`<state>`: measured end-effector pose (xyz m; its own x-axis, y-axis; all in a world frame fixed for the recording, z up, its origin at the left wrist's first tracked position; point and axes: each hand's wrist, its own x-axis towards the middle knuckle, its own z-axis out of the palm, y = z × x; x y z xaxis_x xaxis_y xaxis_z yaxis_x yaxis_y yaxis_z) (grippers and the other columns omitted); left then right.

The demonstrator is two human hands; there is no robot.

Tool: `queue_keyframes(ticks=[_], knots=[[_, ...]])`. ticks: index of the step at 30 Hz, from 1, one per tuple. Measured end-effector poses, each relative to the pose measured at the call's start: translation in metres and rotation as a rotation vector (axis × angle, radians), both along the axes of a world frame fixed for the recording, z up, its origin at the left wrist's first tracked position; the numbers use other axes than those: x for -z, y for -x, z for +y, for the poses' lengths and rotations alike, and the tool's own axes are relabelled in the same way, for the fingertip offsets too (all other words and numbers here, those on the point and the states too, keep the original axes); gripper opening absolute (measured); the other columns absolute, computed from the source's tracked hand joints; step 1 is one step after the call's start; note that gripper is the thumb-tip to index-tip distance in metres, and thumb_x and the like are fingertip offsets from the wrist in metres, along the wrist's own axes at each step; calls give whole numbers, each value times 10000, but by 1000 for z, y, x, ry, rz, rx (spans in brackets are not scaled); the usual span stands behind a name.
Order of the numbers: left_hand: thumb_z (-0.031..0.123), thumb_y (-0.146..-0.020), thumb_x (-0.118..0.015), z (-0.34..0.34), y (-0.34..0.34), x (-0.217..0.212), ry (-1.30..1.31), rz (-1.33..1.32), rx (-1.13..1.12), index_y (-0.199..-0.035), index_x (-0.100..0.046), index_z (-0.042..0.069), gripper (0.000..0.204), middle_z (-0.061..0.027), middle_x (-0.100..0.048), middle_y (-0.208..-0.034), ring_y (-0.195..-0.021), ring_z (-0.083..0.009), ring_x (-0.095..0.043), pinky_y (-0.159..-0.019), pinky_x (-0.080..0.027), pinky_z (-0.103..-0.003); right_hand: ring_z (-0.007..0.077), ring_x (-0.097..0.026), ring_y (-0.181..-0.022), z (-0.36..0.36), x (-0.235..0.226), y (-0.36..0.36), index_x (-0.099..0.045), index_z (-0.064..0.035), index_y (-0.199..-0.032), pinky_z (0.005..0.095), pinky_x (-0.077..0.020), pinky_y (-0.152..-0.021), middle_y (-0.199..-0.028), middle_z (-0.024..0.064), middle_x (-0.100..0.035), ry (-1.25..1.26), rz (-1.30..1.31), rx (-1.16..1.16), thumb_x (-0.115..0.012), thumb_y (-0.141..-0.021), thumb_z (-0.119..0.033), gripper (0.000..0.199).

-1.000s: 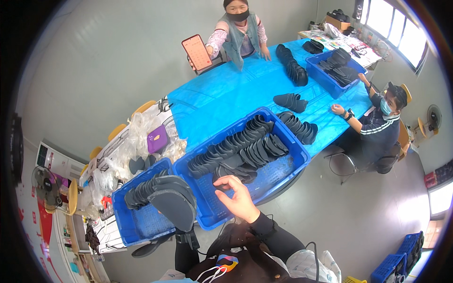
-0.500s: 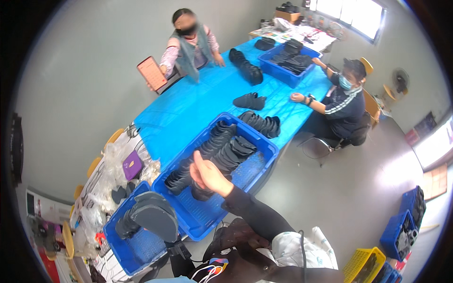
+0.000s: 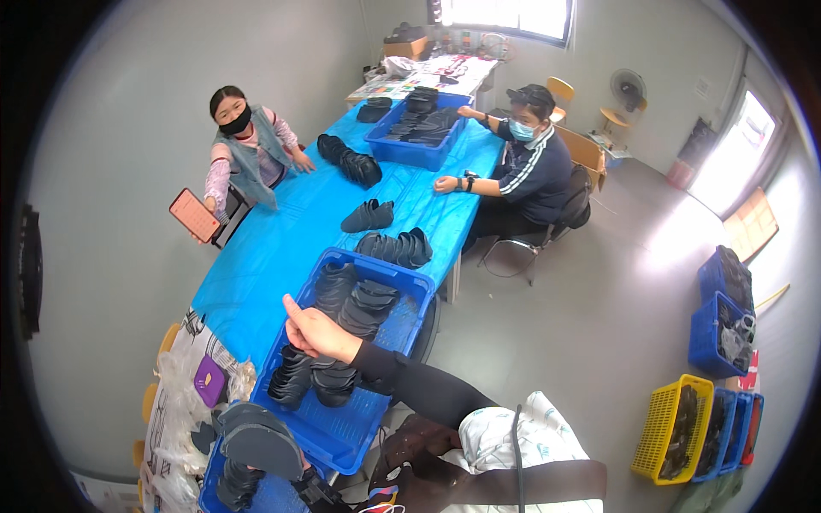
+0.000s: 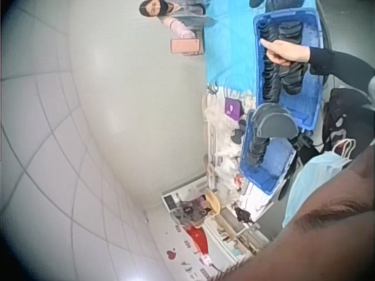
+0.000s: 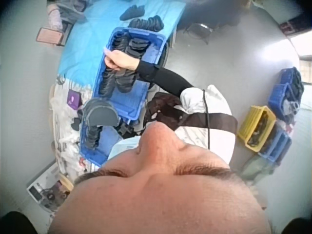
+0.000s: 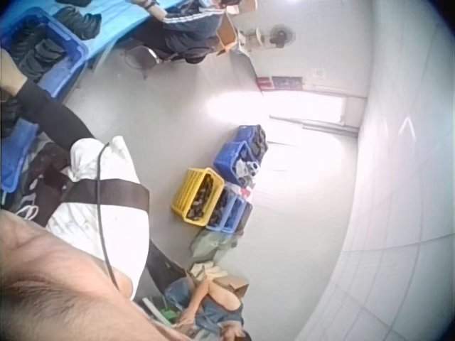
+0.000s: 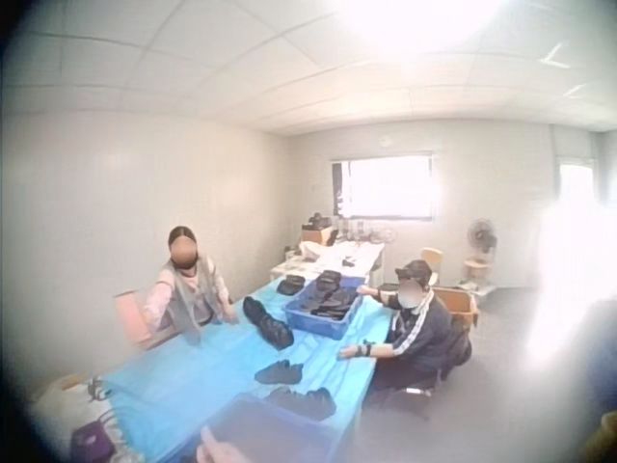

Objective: Organizing and stacking grey shoe components into a blue plastic crate at a manufacturing workstation.

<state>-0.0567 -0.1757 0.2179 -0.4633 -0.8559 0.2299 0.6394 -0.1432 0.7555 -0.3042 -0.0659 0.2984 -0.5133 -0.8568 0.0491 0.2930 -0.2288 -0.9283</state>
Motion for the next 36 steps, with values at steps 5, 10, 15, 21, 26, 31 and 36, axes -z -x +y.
queue_keyframes(ticks=[5, 10, 15, 21, 26, 31, 36], knots=[[600, -911, -748, 3, 8, -2, 0, -7, 28, -1003, -525, 39, 610, -64, -543, -998, -959, -264, -598, -977, -465, -449, 117, -354, -404, 8, -2, 2, -477, -66, -568, 297, -379, -420, -492, -1, -365, -3, 30, 30, -234, -1083, -709, 859], [604, -912, -745, 8, 12, -7, 17, -18, 37, -964, -529, 38, 608, -61, -541, -962, -930, -262, -600, -965, -465, -447, 117, -353, -407, 9, 3, 2, -473, -65, -567, 301, -383, -422, -487, -1, -358, -8, 13, 46, -242, -1083, -708, 856], [608, -913, -742, 10, 7, -10, 30, -23, 37, -926, -533, 37, 608, -59, -539, -927, -901, -259, -601, -953, -464, -446, 115, -356, -406, 14, 0, -5, -474, -58, -573, 300, -379, -424, -482, 0, -360, -22, 17, 46, -260, -1085, -701, 850], [613, -914, -738, 13, -4, -11, 46, -55, 32, -880, -537, 36, 612, -56, -537, -884, -867, -257, -604, -938, -464, -444, 115, -393, -412, 32, 1, -7, -575, -48, -610, 318, -381, -440, -487, 8, -423, -143, 38, 41, -338, -1092, -663, 816], [617, -914, -735, 13, 5, -15, 74, -20, 79, -841, -541, 35, 617, -54, -535, -848, -839, -254, -605, -926, -463, -442, 471, -705, -1003, 96, 38, 14, -592, 57, -1182, 549, -559, -873, -1026, 306, -726, -864, 805, 311, -598, -976, -417, 517], [621, -915, -732, 13, 7, -15, 75, -31, 72, -803, -544, 35, 626, -52, -533, -812, -810, -252, -607, -914, -463, -440, 394, -738, -780, 120, 108, 39, -428, 123, -1446, 489, -584, -760, -856, 255, -730, -1003, 617, -4, -603, -989, -390, 709], [625, -915, -729, 16, 4, -16, 81, -33, 82, -764, -548, 34, 637, -50, -531, -776, -781, -250, -609, -902, -462, -439, 333, -719, -709, 144, 81, 6, -127, -28, -1662, 444, -547, -676, -764, 191, -705, -598, 740, 294, -685, -949, -240, 930]])
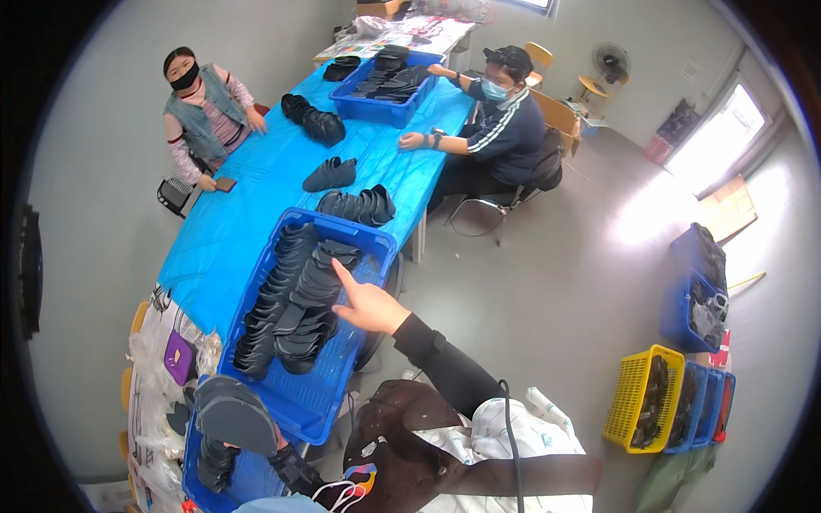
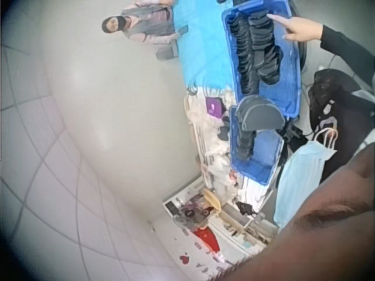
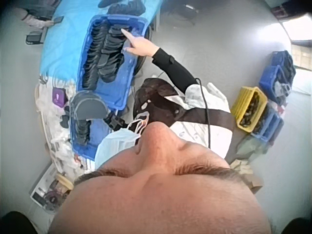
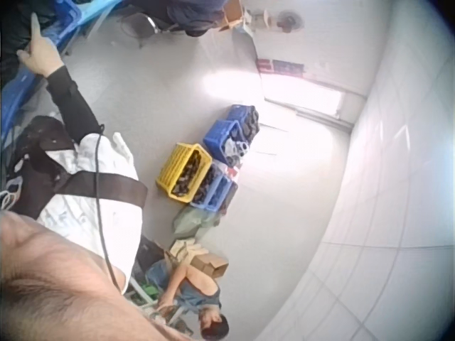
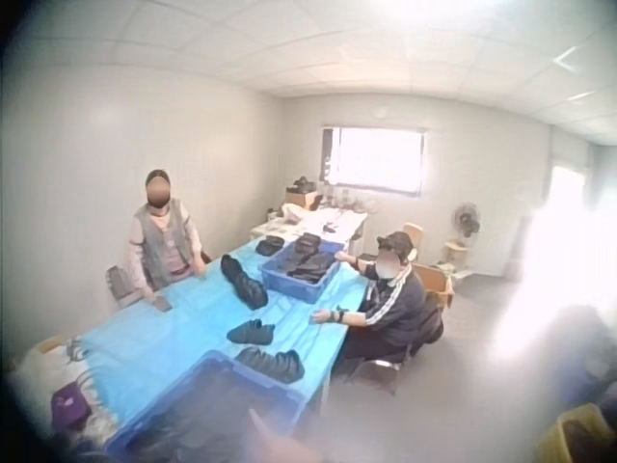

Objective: Organizing and stacking grey shoe components into a blue plastic crate at a manufacturing workstation.

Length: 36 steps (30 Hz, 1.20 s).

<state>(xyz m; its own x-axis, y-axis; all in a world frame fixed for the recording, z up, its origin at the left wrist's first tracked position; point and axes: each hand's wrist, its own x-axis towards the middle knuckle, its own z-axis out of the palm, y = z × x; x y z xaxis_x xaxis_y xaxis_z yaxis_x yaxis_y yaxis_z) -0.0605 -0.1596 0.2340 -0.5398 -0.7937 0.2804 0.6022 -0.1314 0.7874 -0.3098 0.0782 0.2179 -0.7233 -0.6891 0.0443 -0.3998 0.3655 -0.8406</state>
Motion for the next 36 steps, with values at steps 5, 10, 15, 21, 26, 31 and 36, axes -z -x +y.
queue_keyframes(ticks=[5, 10, 15, 21, 26, 31, 36], knots=[[629, -916, -726, 6, 5, -2, 6, 8, 29, -726, -552, 33, 650, -47, -529, -740, -753, -247, -611, -890, -462, -437, 210, -588, -587, 19, -59, -19, -133, -144, -1693, 351, -486, -615, -677, 86, -590, 281, 8, 92, -726, -936, -123, 962], [633, -917, -723, 9, 7, -6, 26, 10, 46, -687, -555, 32, 665, -45, -527, -704, -724, -245, -613, -878, -461, -435, 167, -569, -598, 31, -80, -28, -237, -139, -1663, 315, -484, -621, -693, 54, -582, 398, 78, 110, -715, -934, -86, 873], [637, -917, -721, 15, -16, -16, 46, -4, -21, -649, -559, 31, 682, -43, -525, -668, -696, -243, -614, -866, -461, -434, 203, -630, -633, 22, -84, -41, -462, -81, -1407, 344, -506, -623, -705, 50, -590, 426, 45, 95, -701, -915, -62, 547], [642, -918, -717, 66, 77, -63, 139, 459, 286, -603, -563, 31, 705, -40, -523, -625, -661, -240, -616, -852, -460, -432, 221, -663, -691, 21, -128, -67, -666, -1, -1002, 450, -554, -820, -759, 75, -639, 1044, -284, -669, -630, -944, -137, 152], [646, -919, -714, 237, 115, -164, 461, 1199, 652, -564, -567, 30, 726, -38, -521, -589, -633, -238, -618, -840, -460, -430, 205, -577, -547, -6, -184, -139, -647, -6, -779, 580, -579, -835, -641, 57, -555, 1725, -1111, -1753, -491, -984, -183, 313], [546, -982, -668, 248, 66, -132, 129, 1682, 499, -537, -470, 98, 661, -21, -481, -538, -529, -147, -565, -671, -415, -258, 215, -505, -493, -10, -185, -173, -612, 3, -718, 677, -396, -1123, -613, 55, -515, 1296, -922, -1572, -505, -993, -182, 348], [327, -1047, -590, 186, -22, -128, 252, 1487, -133, -992, -662, 20, 320, -96, -705, -960, -859, -103, -673, -965, -513, -247, 266, -552, -583, -50, -182, -242, -618, -23, -719, 613, -382, -1162, -645, 65, -507, 979, -466, -1843, -540, -967, -61, 263]])
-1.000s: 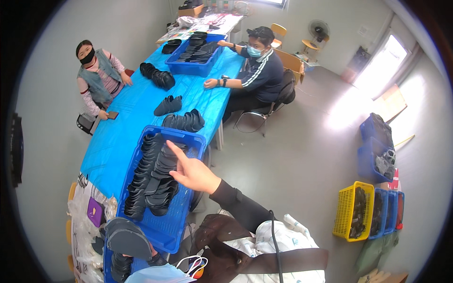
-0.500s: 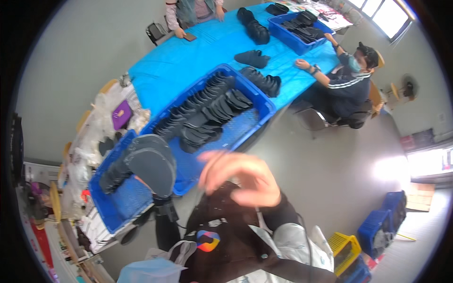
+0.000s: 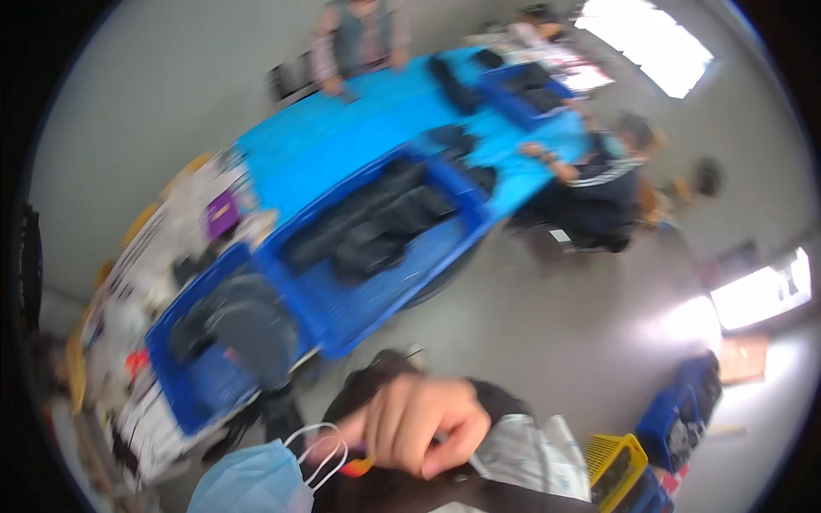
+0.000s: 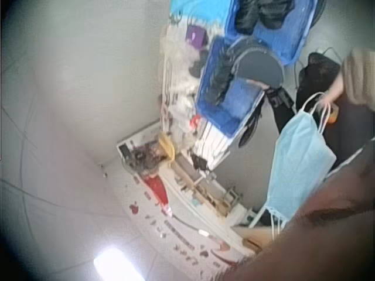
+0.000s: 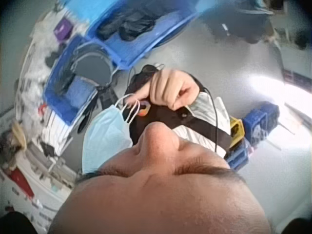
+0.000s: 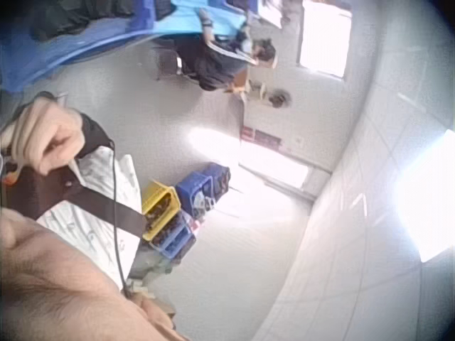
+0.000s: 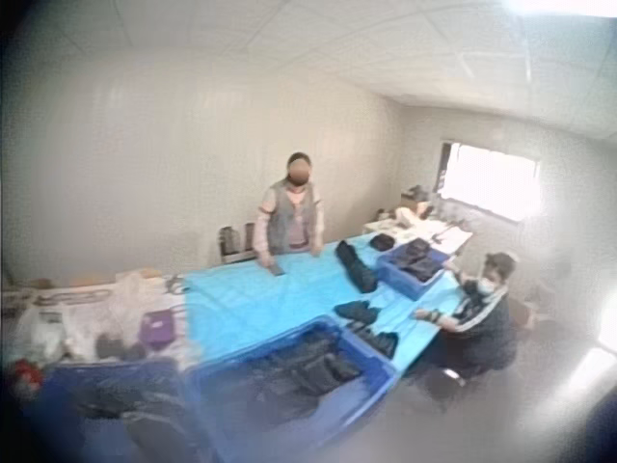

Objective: Organizing and stacking grey shoe components into a blue plastic crate at a manufacturing workstation.

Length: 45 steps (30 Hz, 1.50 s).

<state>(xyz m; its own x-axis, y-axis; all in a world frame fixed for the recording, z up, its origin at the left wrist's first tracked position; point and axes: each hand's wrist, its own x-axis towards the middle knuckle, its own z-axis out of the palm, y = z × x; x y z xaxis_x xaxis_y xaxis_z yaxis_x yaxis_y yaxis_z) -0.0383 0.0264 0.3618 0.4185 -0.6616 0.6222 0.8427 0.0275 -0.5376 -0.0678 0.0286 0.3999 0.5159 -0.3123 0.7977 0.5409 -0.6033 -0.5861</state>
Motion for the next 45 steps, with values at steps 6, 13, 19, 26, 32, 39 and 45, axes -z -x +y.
queue_keyframes(ticks=[6, 13, 19, 26, 32, 39, 45], knots=[[320, -1048, -587, -209, -209, 86, -254, -1234, 262, -1061, -647, 14, 312, -110, -692, -1032, -910, -123, -672, -994, -505, -264, 169, -480, -452, -41, 91, -84, -256, 14, -1573, 342, -459, -529, -558, 17, -469, -472, -792, -242, -580, -818, 65, 823], [313, -1050, -583, -252, -278, 116, -461, -1355, 317, -1141, -630, 8, 322, -126, -678, -1117, -971, -146, -671, -1027, -495, -284, 58, -562, -707, -112, 105, -173, -608, -60, -1146, 259, -475, -659, -752, -35, -574, -792, 37, 1222, -765, -935, -78, 263], [306, -1052, -580, -258, -283, 118, -497, -1369, 373, -1210, -616, 2, 345, -140, -665, -1189, -1023, -166, -670, -1056, -486, -301, 72, -647, -679, -124, 101, -231, -722, -7, -833, 252, -496, -628, -736, 47, -720, -1043, 147, 1112, -828, -925, -258, 288], [299, -1053, -577, -257, -271, 120, -523, -1411, 386, -1290, -599, -4, 385, -156, -650, -1274, -1083, -189, -669, -1089, -476, -320, 102, -656, -599, -132, 96, -258, -753, -19, -870, 282, -509, -575, -724, 74, -719, -905, 213, 1393, -849, -890, -237, 239], [292, -1055, -574, -254, -260, 121, -545, -1458, 380, -1359, -584, -10, 429, -170, -638, -1346, -1135, -209, -668, -1118, -468, -337, 138, -610, -712, -130, 105, -220, -631, -40, -870, 289, -494, -640, -811, 64, -640, -707, 28, 1593, -894, -831, -171, 297], [205, -1110, -494, -280, -272, 137, -165, -1632, 416, -1610, -359, 6, 555, -121, -505, -1558, -1412, -245, -516, -1178, -418, -377, 110, -623, -1103, -134, 118, -168, -570, 22, -1395, 281, -550, -892, -1291, 56, -630, -1061, -468, 852, -789, -935, -20, 511], [385, -885, -829, -280, -294, 71, 44, -1840, 295, -1658, -243, 34, 1031, -152, -389, -1632, -1515, -259, -390, -1228, -336, -416, 153, -660, -1106, -126, 146, -156, -623, 95, -1314, 253, -585, -797, -1369, 163, -650, -643, -206, 1231, -814, -878, 14, 483]])
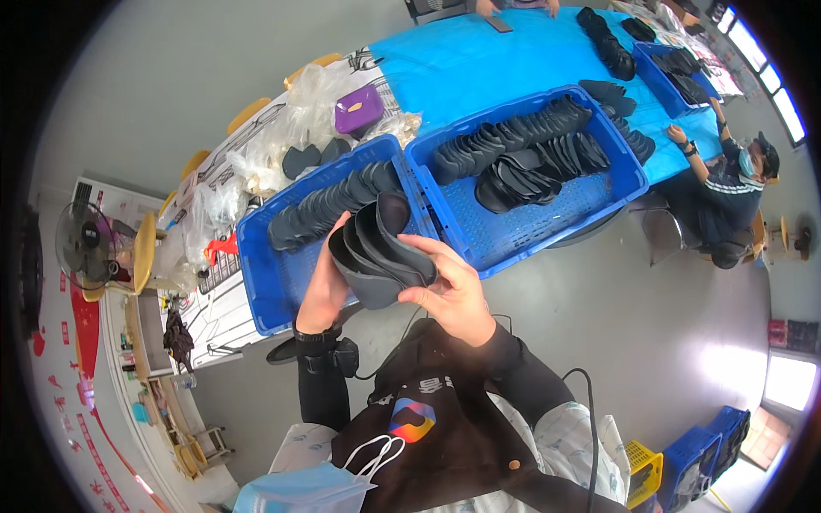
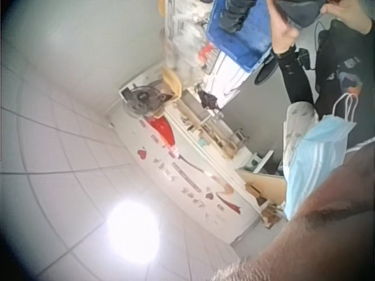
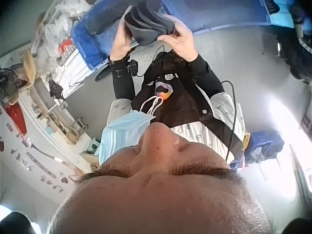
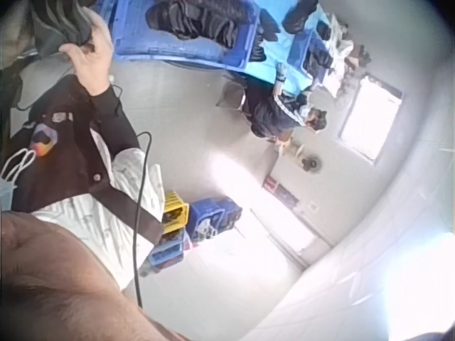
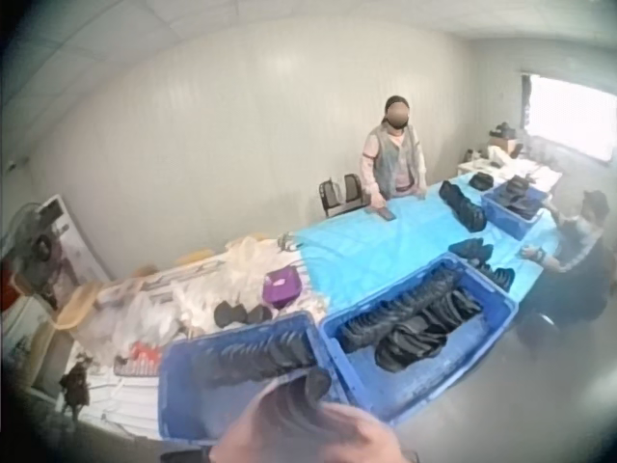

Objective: Organizing and stacking grey shoe components into a blue plastic crate at a manufacturing workstation.

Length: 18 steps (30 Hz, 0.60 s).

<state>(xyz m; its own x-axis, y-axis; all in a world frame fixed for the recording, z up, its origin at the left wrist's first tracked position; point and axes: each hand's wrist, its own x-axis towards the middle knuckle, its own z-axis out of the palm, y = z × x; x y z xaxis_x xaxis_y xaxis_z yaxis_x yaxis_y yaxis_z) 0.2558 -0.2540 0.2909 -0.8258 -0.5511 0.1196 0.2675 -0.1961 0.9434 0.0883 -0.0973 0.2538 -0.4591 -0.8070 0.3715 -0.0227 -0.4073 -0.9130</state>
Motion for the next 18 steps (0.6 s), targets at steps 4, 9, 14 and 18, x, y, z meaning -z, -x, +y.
queue_keyframes(ticks=[4, 9, 14, 18], knots=[[258, -551, -1062, 8, -7, 10, 410, -122, -55, -1652, -216, 14, 1409, -151, -369, -1636, -1522, -285, -370, -1236, -308, -439, 155, -663, -1108, 1, 5, 1, -635, 98, -1287, 263, -585, -813, -1419, 195, -628, 32, -152, -112, -832, -865, -5, 476], [187, -622, -1001, 5, -4, 17, 223, -61, -101, -1656, -184, -18, 1334, -163, -222, -1724, -1555, -270, -315, -1254, -274, -422, 106, -657, -1017, 3, 4, 4, -667, 71, -1192, 260, -558, -797, -1137, 101, -727, -7, -336, -173, -807, -915, -16, 323], [472, -817, -811, 8, 5, 24, 173, -104, -155, -1655, -204, -13, 1142, -151, -257, -1714, -1537, -267, -347, -1236, -313, -406, 67, -632, -899, -4, -11, 3, -666, 44, -1188, 251, -544, -771, -992, 27, -699, -136, -347, -160, -796, -940, -40, 292], [371, -883, -753, 13, -5, 44, -226, -141, -181, -1628, -299, 33, 935, -132, -510, -1508, -1378, -233, -517, -1153, -423, -382, 53, -601, -845, -4, -16, 14, -628, 26, -1082, 264, -574, -736, -903, -12, -620, -271, -332, -226, -715, -1002, -57, 145]])
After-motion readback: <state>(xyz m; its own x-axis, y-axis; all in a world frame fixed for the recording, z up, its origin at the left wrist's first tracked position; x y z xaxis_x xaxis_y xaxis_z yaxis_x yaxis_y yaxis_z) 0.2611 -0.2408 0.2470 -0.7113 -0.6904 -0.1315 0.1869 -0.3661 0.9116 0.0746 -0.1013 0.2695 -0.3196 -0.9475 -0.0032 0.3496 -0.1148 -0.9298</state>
